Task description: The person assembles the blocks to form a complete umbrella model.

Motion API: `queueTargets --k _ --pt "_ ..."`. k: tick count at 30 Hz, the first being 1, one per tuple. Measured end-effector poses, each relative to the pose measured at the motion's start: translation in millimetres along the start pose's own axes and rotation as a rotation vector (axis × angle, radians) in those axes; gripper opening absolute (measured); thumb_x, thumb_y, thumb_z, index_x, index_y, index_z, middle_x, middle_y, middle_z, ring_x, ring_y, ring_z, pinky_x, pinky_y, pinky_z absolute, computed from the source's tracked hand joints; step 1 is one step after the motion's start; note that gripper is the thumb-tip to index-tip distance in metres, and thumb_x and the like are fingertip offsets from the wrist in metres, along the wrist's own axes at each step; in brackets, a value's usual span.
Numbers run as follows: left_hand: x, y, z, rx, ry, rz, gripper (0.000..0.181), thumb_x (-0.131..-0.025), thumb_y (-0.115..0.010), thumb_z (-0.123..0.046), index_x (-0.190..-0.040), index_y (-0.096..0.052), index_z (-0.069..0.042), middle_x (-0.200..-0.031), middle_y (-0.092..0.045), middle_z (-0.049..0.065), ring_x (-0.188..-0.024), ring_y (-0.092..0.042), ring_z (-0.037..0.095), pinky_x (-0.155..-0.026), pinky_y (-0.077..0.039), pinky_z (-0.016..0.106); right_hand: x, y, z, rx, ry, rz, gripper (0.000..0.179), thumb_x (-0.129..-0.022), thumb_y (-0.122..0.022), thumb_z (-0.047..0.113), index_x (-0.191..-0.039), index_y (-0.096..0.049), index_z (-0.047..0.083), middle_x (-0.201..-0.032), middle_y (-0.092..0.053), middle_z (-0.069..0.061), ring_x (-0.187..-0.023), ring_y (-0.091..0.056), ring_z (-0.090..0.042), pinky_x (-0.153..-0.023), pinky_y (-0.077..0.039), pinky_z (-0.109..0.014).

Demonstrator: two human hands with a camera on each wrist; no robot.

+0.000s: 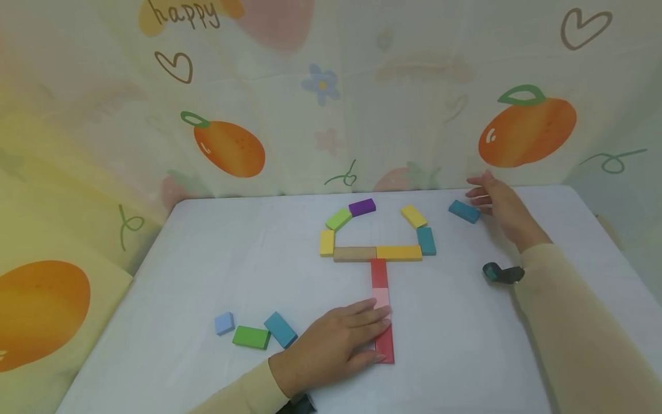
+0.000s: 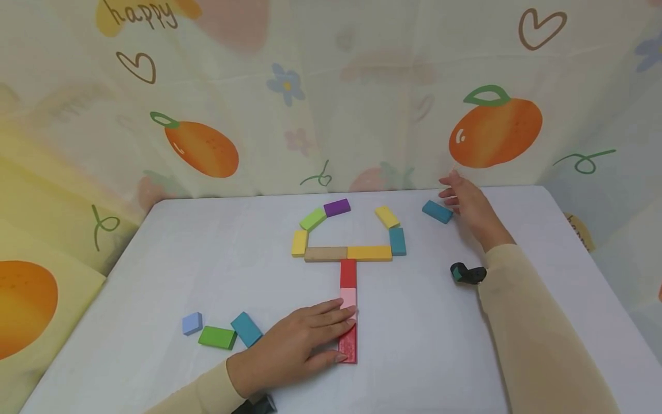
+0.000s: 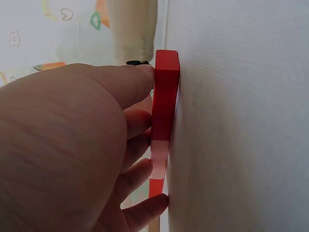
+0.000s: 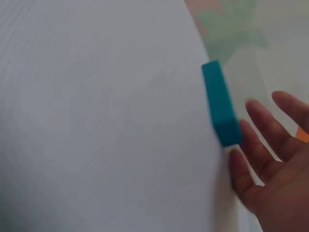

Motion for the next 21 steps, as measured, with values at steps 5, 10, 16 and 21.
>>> queueTargets --k 5,10,16,21 --pt "0.9 -0.1 0.5 0.003 -0.002 -0.001 0.062 -0.11 -0.064 -0.05 -0.163 -0.052 -0.02 -0.166 -0.046 -0.011 -0.159 -0.03 0.012 -0.122 -0.035 0.038 4.6 -0.8 -18.3 0.032 -0.046 -0.002 0.087 -0.112 -0.033 0.069 -0.167 -0.035 0.003 -0.153 -0.051 -0.027 -0.146 -0.042 -0.046 -0.123 -0.028 -0.066" --pt "0.7 -0.5 0.6 -0.007 -0.002 0.001 0.063 -0.11 -0.064 -0.049 -0.164 -0.052 -0.02 -0.167 -0.046 -0.011 -0.159 -0.03 0.012 -0.123 -0.035 0.037 4.8 -1.5 -26.7 0.055 -0.076 -0.029 0.087 -0.107 -0.062 0.062 -0.17 -0.035 0.009 -0.151 -0.051 -0.024 -0.142 -0.042 -0.045 -0.121 -0.029 -0.068" --pt "0.6 -0.4 0.4 -0.013 -0.006 0.001 0.062 -0.11 -0.064 -0.048 -0.163 -0.052 -0.019 -0.166 -0.047 -0.01 -0.158 -0.032 0.013 -0.122 -0.036 0.037 2.6 -8.3 -25.7 0.158 -0.024 -0.023 0.075 -0.104 -0.077 0.036 -0.164 -0.044 0.007 -0.149 -0.054 -0.023 -0.138 -0.047 -0.043 -0.117 -0.036 -0.062" --pt "0.6 -0.3 0.2 -0.01 -0.006 0.002 0.061 -0.111 -0.065 -0.046 -0.164 -0.052 -0.019 -0.166 -0.047 -0.01 -0.158 -0.032 0.013 -0.122 -0.036 0.037 2.4 -9.9 -20.8 0.207 0.02 -0.033 0.06 -0.105 -0.075 0.022 -0.158 -0.052 0.003 -0.146 -0.055 -0.026 -0.136 -0.048 -0.045 -0.116 -0.036 -0.064"
Point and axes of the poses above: each hand's wrist, its own x-axis away from the middle knuckle, its own y-axis out of the back of the hand, z = x × y, the point moved 8 cm from there along -x, towards the middle knuckle
